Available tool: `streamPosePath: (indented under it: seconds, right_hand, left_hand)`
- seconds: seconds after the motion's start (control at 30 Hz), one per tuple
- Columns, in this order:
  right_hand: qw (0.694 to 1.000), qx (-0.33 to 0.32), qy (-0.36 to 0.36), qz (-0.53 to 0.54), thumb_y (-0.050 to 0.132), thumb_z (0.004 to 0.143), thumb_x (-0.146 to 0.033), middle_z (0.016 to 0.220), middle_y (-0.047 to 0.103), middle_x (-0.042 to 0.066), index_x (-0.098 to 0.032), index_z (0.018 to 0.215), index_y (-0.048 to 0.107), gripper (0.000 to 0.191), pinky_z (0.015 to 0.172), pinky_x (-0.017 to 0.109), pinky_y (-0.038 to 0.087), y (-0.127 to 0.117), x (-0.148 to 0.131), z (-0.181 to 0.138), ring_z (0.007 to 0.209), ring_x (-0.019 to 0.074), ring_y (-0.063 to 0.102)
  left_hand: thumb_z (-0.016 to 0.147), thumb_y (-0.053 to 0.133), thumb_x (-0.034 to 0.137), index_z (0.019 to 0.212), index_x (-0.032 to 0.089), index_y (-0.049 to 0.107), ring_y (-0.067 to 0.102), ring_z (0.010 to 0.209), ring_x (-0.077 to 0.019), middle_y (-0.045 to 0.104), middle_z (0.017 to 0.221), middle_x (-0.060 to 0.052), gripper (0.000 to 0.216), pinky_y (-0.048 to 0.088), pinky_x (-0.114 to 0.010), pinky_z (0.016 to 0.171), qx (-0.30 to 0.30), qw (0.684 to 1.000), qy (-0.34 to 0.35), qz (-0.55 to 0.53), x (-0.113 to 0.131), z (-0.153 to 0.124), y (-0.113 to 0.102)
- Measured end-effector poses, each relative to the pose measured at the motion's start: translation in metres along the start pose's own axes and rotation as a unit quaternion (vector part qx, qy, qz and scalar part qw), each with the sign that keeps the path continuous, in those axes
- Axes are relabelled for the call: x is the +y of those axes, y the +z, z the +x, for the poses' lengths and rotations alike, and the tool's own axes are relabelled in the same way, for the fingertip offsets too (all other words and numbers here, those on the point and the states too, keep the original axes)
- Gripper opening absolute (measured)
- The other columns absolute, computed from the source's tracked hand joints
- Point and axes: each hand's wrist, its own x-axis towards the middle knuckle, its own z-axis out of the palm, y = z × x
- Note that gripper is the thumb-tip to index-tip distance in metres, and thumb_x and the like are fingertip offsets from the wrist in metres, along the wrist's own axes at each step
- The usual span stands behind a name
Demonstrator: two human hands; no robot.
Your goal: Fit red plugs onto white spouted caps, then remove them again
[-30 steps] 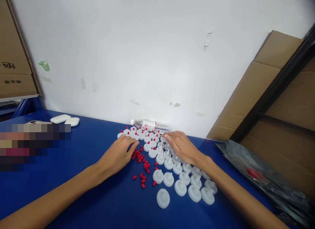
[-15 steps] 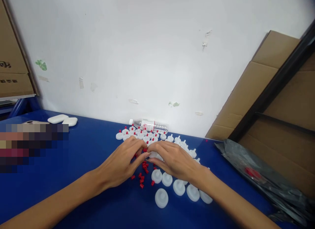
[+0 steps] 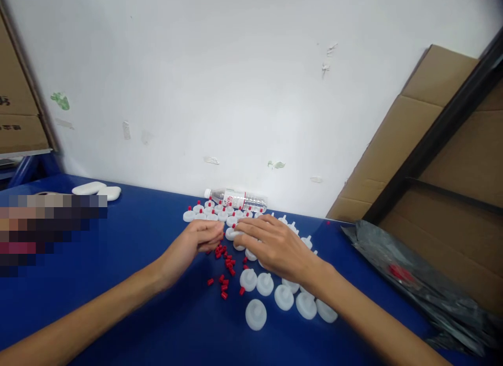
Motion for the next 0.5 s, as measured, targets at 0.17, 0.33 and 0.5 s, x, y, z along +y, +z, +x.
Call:
streamPosePath:
  seconds: [0.17,0.33,0.5]
  right_hand:
    - [0.980,0.034,0.193,0.037,0.045,0.104,-0.027,0.120,0.068,0.008,-0.023,0.117,0.062,0.021,0.094,0.039,0.050,0.000,0.027,-0.009,0.111,0.0233,0.064]
    - [0.966,-0.036,0.246,0.070,0.027,0.108,-0.036,0.095,0.070,0.006,-0.021,0.095,0.064,0.041,0.086,0.037,0.048,0.003,0.039,-0.013,0.093,0.0230,0.066]
    - [0.966,-0.077,0.231,0.082,0.023,0.109,-0.039,0.076,0.063,0.002,-0.022,0.076,0.051,0.047,0.072,0.031,0.044,0.010,0.041,-0.017,0.073,0.0185,0.061]
  left_hand:
    - [0.093,0.044,0.049,0.060,0.022,0.032,0.026,0.058,-0.0138,0.029,0.062,0.003,0.044,0.025,-0.030,0.056,0.118,0.990,0.029,0.073,-0.003,0.006,-0.023]
    - [0.095,0.042,0.050,0.066,0.020,0.047,0.036,0.062,-0.0144,0.039,0.064,0.004,0.042,0.026,-0.029,0.059,0.157,0.964,0.015,0.212,-0.018,0.008,-0.029]
    - [0.096,0.041,0.050,0.074,0.020,0.055,0.038,0.062,-0.0147,0.043,0.064,0.004,0.040,0.028,-0.028,0.060,0.126,0.956,0.012,0.266,-0.023,0.006,-0.022]
